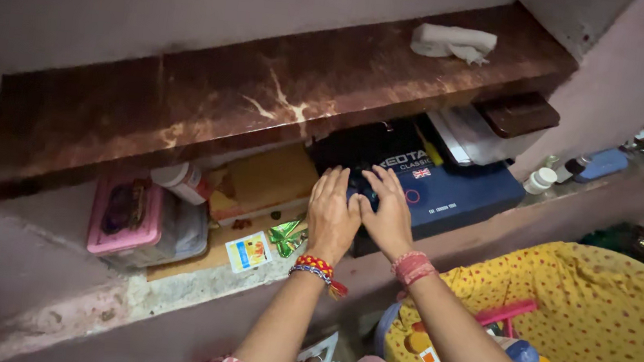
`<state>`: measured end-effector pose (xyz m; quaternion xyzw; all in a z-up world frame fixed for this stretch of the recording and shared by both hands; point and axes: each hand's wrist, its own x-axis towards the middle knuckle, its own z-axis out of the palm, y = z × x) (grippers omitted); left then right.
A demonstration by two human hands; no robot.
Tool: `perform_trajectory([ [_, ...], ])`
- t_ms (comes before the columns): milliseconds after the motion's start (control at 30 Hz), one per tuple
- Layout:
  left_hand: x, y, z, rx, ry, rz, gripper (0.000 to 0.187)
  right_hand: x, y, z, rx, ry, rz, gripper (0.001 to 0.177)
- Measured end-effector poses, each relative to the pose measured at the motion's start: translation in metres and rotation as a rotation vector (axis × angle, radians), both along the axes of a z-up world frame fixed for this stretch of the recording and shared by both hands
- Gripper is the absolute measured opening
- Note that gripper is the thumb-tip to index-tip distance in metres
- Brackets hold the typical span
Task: The person wipes a shelf with a cloth, moves containers, wipes a phone, and places various small items including medicine bottles, a case, and a small box into a yellow bassinet.
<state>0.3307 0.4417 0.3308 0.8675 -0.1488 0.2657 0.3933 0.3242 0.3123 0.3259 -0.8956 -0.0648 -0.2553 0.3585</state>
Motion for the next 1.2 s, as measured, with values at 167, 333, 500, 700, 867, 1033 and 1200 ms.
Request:
perform_trajectory([
  [167,0.018,0.002,-0.007,-0.055,0.092,0.093,0.051,0.019,-0.009,-0.006,0.006,0.013,-0.031,0.048],
  [333,0.038,0.010,-0.021,-0.044,0.158,0.138,0.057,0.032,-0.015,-0.006,0.005,0.055,-0.044,0.050],
  [500,0.066,0.009,-0.030,-0.066,0.319,0.173,0.060,0.047,-0.018,-0.008,-0.011,0.019,-0.052,0.057],
  [700,0.118,0.008,-0.048,-0.140,0.214,0.193,0.049,0.058,-0.018,-0.017,0.036,0.035,-0.135,0.068],
  [867,0.186,0.002,-0.111,-0.050,0.354,0.184,0.040,0.070,-0.025,-0.026,0.079,0.039,-0.170,0.063],
  [1033,0.257,-0.008,-0.222,-0.032,0.421,-0.025,0.039,0.087,-0.033,-0.029,0.200,0.156,-0.250,0.058],
  [1200,0.272,-0.004,-0.248,-0.233,0.334,-0.301,0.044,0.114,-0.045,-0.044,0.368,0.235,-0.248,0.057],
])
